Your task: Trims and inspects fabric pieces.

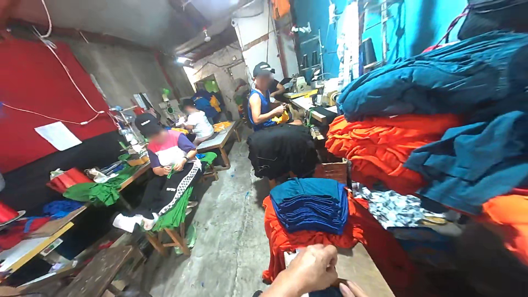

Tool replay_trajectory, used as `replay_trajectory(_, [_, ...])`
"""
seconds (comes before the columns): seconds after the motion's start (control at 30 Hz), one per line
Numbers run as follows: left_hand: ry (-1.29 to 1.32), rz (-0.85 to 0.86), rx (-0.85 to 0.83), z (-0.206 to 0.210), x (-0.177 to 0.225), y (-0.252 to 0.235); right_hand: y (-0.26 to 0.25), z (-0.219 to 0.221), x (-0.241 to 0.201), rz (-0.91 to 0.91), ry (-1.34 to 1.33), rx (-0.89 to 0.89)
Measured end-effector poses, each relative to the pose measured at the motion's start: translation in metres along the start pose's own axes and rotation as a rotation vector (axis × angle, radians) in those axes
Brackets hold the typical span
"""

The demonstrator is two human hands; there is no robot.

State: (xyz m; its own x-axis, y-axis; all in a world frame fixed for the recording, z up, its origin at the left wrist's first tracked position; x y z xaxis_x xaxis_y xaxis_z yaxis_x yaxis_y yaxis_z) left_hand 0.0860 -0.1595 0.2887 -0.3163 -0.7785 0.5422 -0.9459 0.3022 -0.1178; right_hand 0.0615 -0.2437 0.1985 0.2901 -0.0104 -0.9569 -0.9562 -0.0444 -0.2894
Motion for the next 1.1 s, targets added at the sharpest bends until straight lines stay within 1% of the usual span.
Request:
replay_trajectory(0.03, [-0.030, -0.027, 0.022, -0.010, 0.005, -0.002, -0.004, 0.004, -0.010, -0.014, -0.050, 0.016])
replay_trajectory(0.07, [-0.039, -0.038, 0.047, -0.018, 0.013, -0.002, -0.008, 0.004, -0.022, -0.029, -0.042, 0.028])
replay_trajectory(0.13, [-0.016, -0.029, 0.084, -0.032, 0.027, 0.002, -0.019, -0.002, -0.048, -0.062, 0.043, 0.009])
replay_trajectory(0.2, [0.066, 0.004, 0.085, -0.044, 0.038, 0.011, -0.024, -0.005, -0.064, -0.108, 0.103, -0.114])
replay_trajectory(0.23, [0.110, 0.053, 0.111, -0.048, 0.042, 0.016, -0.025, -0.004, -0.073, -0.130, 0.113, -0.183])
replay_trajectory(0.27, [0.136, 0.103, 0.145, -0.049, 0.045, 0.020, -0.025, -0.001, -0.084, -0.175, 0.121, -0.241])
replay_trajectory(0.3, [0.118, 0.137, 0.176, -0.050, 0.049, 0.024, -0.026, 0.003, -0.091, -0.263, 0.126, -0.288])
replay_trajectory(0.43, [-0.051, 0.173, 0.294, -0.063, 0.069, 0.038, -0.036, 0.007, -0.120, -0.535, 0.219, -0.419])
replay_trajectory(0.5, [-0.063, 0.201, 0.366, -0.078, 0.078, 0.048, -0.038, 0.004, -0.122, -0.670, 0.286, -0.473])
replay_trajectory(0.57, [-0.066, 0.226, 0.423, -0.093, 0.082, 0.059, -0.038, -0.004, -0.118, -0.738, 0.330, -0.508])
replay_trajectory(0.63, [-0.075, 0.224, 0.455, -0.106, 0.081, 0.069, -0.038, -0.016, -0.118, -0.764, 0.344, -0.498])
replay_trajectory(0.7, [-0.074, 0.227, 0.472, -0.116, 0.079, 0.077, -0.040, -0.026, -0.121, -0.780, 0.326, -0.450])
replay_trajectory(0.8, [-0.006, 0.281, 0.430, -0.117, 0.078, 0.086, -0.042, -0.036, -0.128, -0.835, 0.295, -0.347])
replay_trajectory(0.87, [0.012, 0.307, 0.428, -0.120, 0.079, 0.090, -0.044, -0.036, -0.132, -0.889, 0.302, -0.317])
replay_trajectory(0.93, [0.012, 0.316, 0.459, -0.125, 0.080, 0.094, -0.043, -0.035, -0.141, -0.949, 0.323, -0.335])
replay_trajectory(1.03, [0.015, 0.293, 0.507, -0.134, 0.075, 0.099, -0.035, -0.034, -0.157, -1.021, 0.385, -0.417])
replay_trajectory(1.1, [0.019, 0.270, 0.522, -0.140, 0.071, 0.102, -0.031, -0.035, -0.167, -1.053, 0.427, -0.417])
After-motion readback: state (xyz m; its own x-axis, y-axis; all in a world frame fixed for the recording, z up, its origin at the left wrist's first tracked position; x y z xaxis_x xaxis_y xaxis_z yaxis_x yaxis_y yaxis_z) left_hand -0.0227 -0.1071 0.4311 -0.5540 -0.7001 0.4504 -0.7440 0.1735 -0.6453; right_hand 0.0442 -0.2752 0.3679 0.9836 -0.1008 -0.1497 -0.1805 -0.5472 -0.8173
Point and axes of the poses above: each hand's wrist, its own y-axis away from the middle knuckle, its own z-axis out of the palm, x = y × z, the point moved 10 cm from there along -y, towards the middle knuckle, and after that the axes turned 10 degrees about x, right-handed, at the moved point
